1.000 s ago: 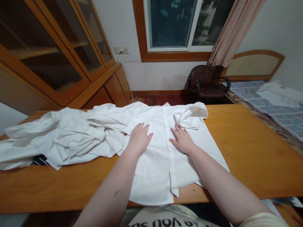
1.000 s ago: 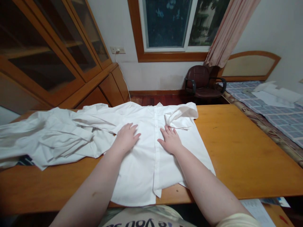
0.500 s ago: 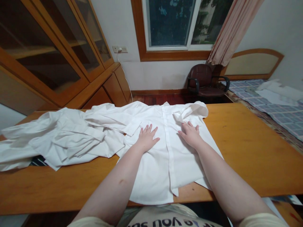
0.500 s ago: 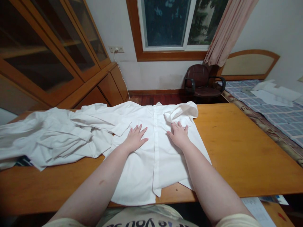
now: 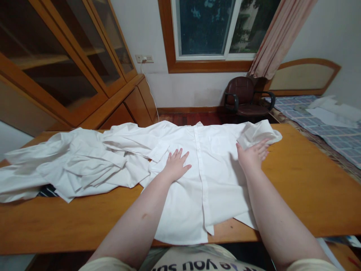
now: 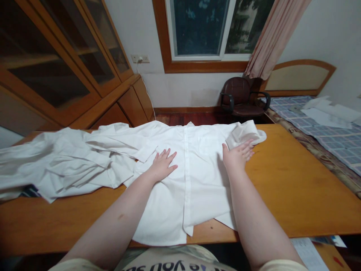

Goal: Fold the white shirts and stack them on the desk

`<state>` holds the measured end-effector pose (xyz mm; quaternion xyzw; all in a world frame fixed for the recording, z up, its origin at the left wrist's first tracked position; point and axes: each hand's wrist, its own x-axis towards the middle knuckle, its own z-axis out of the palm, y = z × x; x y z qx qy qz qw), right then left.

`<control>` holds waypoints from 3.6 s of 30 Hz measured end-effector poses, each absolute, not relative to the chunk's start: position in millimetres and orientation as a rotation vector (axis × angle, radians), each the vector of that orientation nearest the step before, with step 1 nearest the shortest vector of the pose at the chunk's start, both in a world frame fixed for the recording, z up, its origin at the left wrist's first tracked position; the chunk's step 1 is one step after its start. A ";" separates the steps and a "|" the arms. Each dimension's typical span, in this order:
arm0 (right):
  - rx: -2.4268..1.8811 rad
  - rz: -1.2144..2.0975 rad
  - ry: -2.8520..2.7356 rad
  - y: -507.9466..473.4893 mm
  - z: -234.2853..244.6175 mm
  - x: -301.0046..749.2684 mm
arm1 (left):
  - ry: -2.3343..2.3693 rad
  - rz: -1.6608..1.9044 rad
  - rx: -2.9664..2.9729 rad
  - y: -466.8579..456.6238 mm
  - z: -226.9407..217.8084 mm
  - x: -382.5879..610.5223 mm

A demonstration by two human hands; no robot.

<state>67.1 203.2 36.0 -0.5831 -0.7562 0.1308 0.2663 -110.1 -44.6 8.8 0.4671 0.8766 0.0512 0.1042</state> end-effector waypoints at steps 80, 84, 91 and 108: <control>-0.348 0.306 -2.760 115.8 26.1 179.8 | 1.660 1.049 0.822 -27.9 18.0 -35.1; -0.393 0.465 -2.783 129.6 33.6 192.3 | 1.551 1.126 0.757 -33.4 25.9 -31.5; -0.367 0.910 -3.153 142.0 84.0 216.0 | 1.740 0.993 1.192 -62.0 49.8 -31.7; -0.394 0.618 -3.062 173.3 61.3 126.1 | 2.453 0.172 1.871 -86.2 36.4 -86.5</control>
